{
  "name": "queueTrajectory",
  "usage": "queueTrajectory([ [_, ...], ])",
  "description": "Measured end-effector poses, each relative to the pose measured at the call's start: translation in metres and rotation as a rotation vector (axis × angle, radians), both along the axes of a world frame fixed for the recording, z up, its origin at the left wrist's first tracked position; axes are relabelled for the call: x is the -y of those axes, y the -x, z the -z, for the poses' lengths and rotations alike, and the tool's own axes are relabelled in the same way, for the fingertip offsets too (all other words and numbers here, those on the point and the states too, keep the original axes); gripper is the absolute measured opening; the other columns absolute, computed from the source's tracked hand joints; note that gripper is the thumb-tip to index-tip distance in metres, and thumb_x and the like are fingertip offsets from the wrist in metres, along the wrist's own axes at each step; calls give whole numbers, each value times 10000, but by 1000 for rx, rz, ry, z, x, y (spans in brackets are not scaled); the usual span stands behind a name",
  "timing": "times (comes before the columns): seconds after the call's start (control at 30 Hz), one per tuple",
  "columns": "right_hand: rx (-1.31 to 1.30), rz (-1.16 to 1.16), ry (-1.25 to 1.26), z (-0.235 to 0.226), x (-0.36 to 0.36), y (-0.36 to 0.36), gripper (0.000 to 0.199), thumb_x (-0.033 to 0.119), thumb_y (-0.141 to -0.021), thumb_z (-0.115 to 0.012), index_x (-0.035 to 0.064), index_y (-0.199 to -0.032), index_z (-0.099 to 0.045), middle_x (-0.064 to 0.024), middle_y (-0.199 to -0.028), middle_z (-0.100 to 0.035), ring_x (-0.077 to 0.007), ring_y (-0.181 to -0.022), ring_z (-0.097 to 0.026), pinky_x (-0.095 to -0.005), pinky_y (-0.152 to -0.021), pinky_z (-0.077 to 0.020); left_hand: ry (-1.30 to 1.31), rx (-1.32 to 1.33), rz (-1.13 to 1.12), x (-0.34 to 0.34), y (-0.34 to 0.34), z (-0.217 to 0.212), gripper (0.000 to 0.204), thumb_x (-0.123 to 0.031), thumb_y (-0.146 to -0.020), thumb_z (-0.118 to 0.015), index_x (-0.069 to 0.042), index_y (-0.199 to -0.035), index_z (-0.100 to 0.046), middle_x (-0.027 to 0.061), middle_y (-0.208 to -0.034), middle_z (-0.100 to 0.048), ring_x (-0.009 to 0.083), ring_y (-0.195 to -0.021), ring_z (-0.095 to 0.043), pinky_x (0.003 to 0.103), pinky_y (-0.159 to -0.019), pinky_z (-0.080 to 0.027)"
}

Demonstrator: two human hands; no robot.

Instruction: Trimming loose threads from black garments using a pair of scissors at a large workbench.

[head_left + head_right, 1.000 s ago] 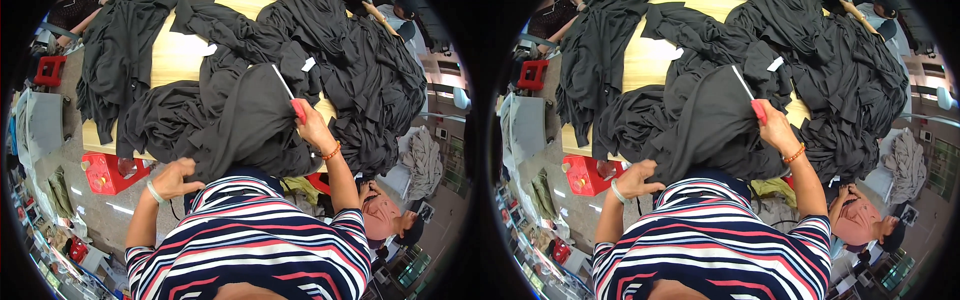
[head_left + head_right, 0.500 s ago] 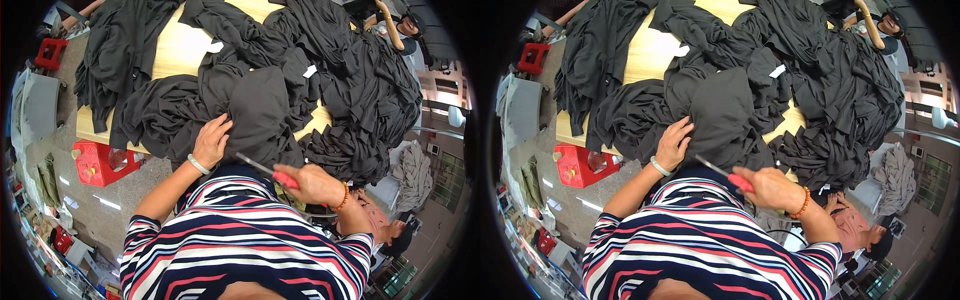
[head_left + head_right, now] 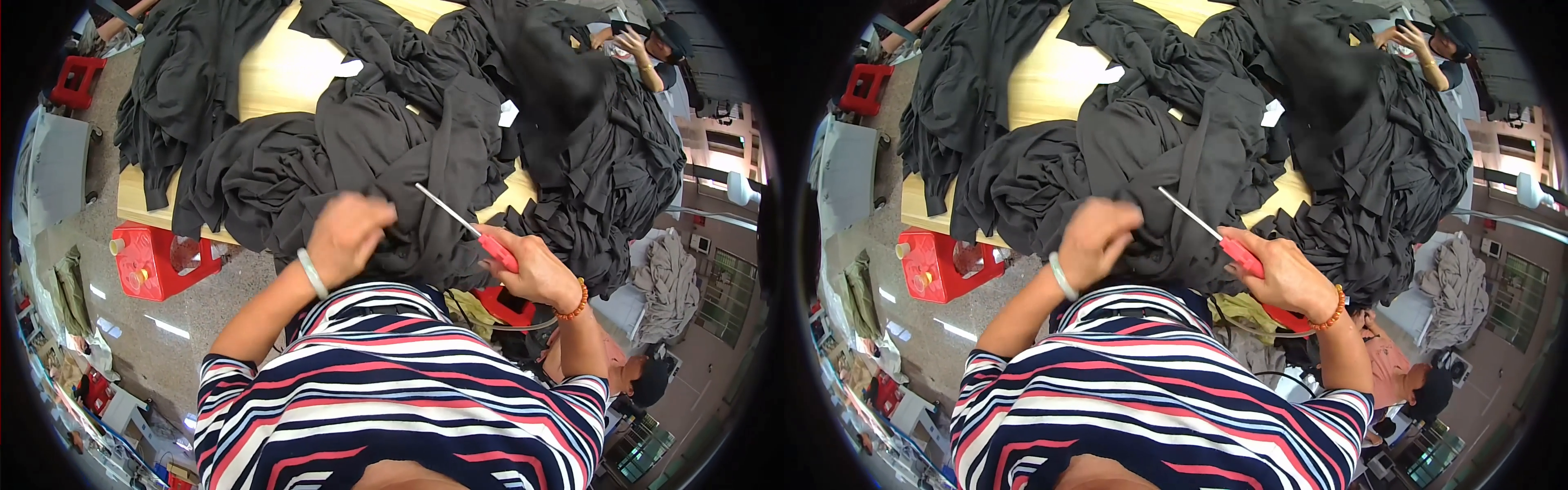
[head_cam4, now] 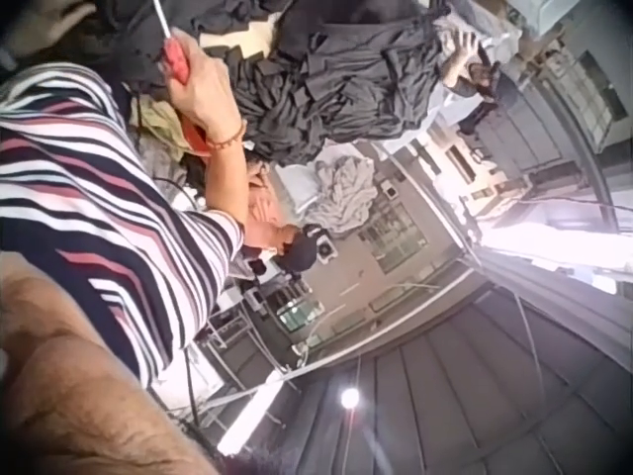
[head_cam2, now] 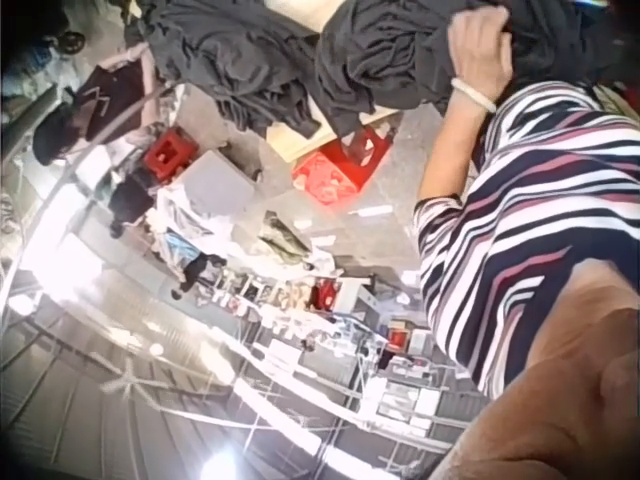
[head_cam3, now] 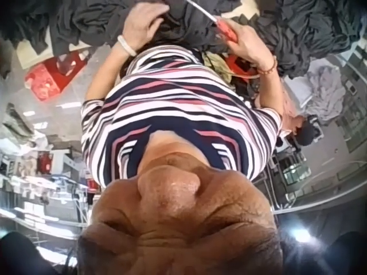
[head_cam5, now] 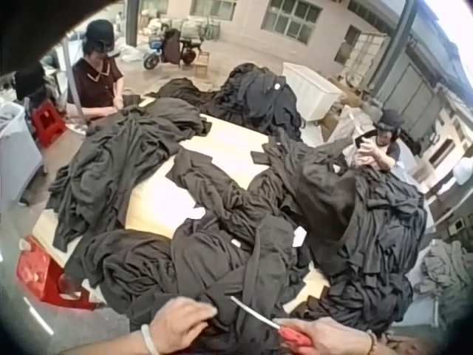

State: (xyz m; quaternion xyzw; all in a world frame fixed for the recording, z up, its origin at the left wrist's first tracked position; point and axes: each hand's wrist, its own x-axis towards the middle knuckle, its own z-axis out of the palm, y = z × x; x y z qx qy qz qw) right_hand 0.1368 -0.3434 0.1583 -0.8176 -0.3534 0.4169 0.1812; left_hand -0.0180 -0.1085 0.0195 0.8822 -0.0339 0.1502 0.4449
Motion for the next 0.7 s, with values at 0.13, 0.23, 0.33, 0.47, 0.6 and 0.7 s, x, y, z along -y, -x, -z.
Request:
queueTrajectory([
  [0.13,59,-118,-5,5,4,9,474,150,-819,-648,70,-1268,-518,-213,-740,-621,-380,-667,-620,-412,-606,-491,-212,-10,-133,-16,-15,28,402,36,-634,-645,-66,-1021,-609,116,-1028,-624,335,-1104,-542,435,-939,-414],
  [0.23,-4,-251,112,1,1,16,453,245,-835,-616,95,-1254,-531,-201,-742,-651,-392,-703,-633,-471,-657,-508,19,-110,-84,-21,-12,58,359,68,-634,-581,-29,-975,-630,131,-970,-640,323,-1045,-596,375,-890,-468],
  [0.33,-105,-278,22,-3,-4,18,444,216,-821,-622,60,-1229,-544,-197,-723,-645,-391,-692,-630,-473,-650,-502,324,-169,-15,-15,-7,51,346,65,-633,-560,-3,-967,-616,160,-911,-649,329,-899,-646,345,-769,-508],
  [0.47,69,-203,86,3,-17,8,477,196,-818,-631,60,-1259,-511,-205,-776,-650,-391,-743,-633,-468,-701,-499,585,-353,-23,-12,3,45,317,62,-704,-532,19,-1009,-606,150,-921,-671,258,-869,-675,291,-786,-503],
  [0.6,-106,-102,-177,26,-30,0,456,97,-813,-620,69,-1249,-490,-197,-1124,-575,-392,-1011,-582,-431,-823,-492,428,-440,284,-23,19,15,325,39,-690,-593,10,-1012,-623,154,-935,-673,273,-886,-672,306,-788,-507],
  [0.7,93,110,-426,65,-47,-25,420,84,-834,-609,63,-1236,-491,-191,-1142,-558,-408,-1012,-574,-424,-835,-491,330,-636,383,-54,33,12,302,-58,-759,-671,-7,-1054,-636,145,-984,-670,273,-917,-656,306,-806,-498],
])
